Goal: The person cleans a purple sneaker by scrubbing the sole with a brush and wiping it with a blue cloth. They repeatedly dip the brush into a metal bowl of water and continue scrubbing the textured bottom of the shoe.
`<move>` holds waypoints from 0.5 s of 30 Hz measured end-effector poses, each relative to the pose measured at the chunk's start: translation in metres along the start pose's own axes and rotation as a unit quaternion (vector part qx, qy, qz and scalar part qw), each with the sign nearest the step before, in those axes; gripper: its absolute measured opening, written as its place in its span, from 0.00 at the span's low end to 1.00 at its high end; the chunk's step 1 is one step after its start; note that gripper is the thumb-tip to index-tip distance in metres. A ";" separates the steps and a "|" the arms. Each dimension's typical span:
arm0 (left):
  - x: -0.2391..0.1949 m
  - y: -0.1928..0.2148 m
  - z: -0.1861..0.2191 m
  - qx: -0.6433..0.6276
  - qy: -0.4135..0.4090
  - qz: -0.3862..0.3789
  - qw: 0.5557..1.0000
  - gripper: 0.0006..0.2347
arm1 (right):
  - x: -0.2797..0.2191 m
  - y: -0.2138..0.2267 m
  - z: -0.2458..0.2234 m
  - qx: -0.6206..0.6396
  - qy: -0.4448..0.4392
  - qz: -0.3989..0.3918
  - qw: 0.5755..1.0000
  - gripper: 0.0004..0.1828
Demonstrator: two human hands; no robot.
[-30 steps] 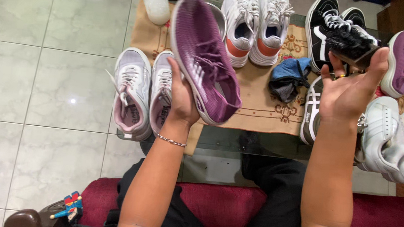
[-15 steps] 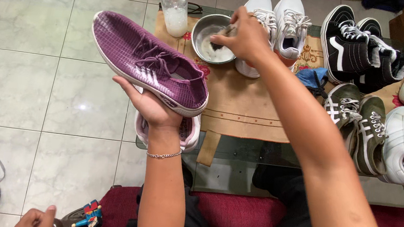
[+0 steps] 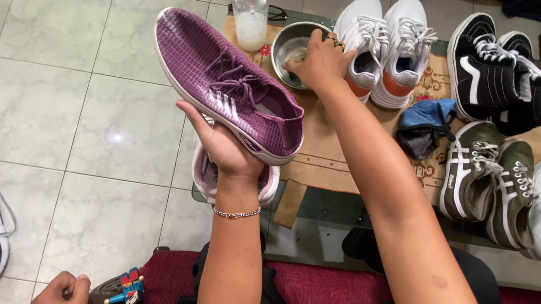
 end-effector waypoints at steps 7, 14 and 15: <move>-0.002 -0.002 -0.004 0.025 0.002 0.032 0.999 0.45 | -0.008 -0.001 0.010 0.024 0.056 0.174 0.983 0.42; -0.002 0.000 -0.003 0.032 0.005 -0.004 0.999 0.45 | -0.011 0.023 0.010 0.225 0.016 0.345 0.911 0.39; 0.000 0.000 -0.005 0.030 0.007 0.004 1.000 0.45 | -0.012 0.030 0.014 0.285 -0.025 0.346 0.893 0.39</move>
Point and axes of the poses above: each hand's wrist, its own x-axis towards the middle knuckle, its own y-axis out of the back of the hand, z = x × y, the point moved 3 cm from there along x, towards the middle knuckle, and after that the axes turned 14 degrees about y, right-handed, at the moved point
